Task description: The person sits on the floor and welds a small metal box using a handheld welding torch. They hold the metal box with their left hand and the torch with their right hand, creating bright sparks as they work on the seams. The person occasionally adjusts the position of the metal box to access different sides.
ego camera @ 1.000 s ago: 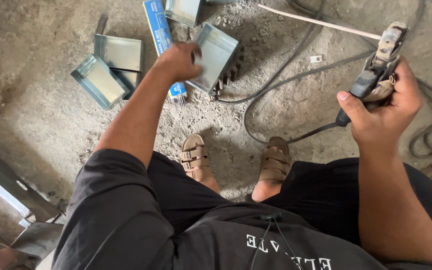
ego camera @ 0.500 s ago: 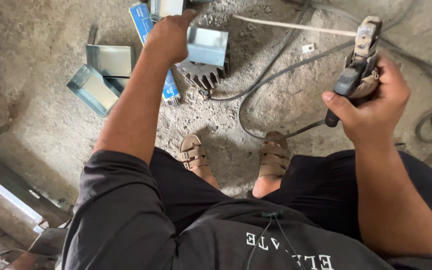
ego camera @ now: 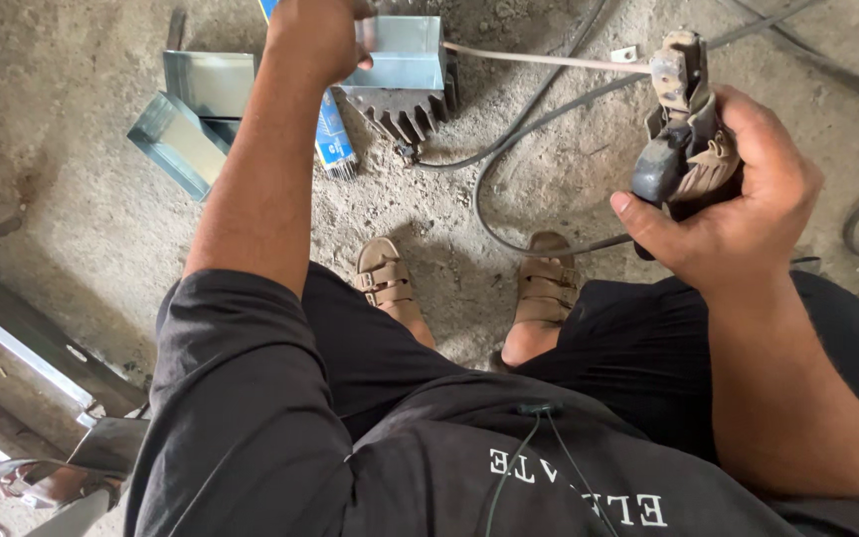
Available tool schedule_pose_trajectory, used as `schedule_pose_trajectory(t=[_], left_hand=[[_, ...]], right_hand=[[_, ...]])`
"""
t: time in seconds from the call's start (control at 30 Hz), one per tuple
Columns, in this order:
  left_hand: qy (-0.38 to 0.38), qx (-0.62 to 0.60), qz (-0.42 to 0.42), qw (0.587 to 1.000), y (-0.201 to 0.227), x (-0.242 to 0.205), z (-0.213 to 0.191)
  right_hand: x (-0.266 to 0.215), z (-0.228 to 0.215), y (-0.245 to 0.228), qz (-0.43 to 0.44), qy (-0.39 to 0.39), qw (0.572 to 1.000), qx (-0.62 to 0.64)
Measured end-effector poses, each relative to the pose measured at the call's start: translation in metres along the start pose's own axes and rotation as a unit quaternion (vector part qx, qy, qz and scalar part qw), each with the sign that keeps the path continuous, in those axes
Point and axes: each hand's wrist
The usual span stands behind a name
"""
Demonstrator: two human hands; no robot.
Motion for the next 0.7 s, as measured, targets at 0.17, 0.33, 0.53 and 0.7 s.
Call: schedule_pose_trajectory(t=[0.17, 0.33, 0.53, 0.7], left_hand=[[0.028, 0.029, 0.029, 0.999, 0.0, 0.0, 0.004], [-0.015, 0.022, 0.003, 1.0, -0.007, 0.003, 0.017], [-0.021, 0.036, 0.017, 0.999, -0.013, 0.01, 0.037], [-0.043, 0.019, 0.01, 0.999, -0.018, 0.016, 0.052]], right_hand=[[0.002, 0.005, 0.001, -0.021, -0.011, 1.0, 0.014], [0.005, 0.006, -0.001, -0.037, -0.022, 0.999, -0.021], [0.003, 0.008, -0.002, 0.014, -0.02, 1.0, 0.016], [0.003, 0.004, 0.007, -0.046, -0.041, 0.998, -0.018]])
Point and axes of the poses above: each hand's wrist, its own x-axis towards the middle knuckle, its own z-axis out of the palm, y = z × x, and after that the axes turned 15 degrees about x, right-handed
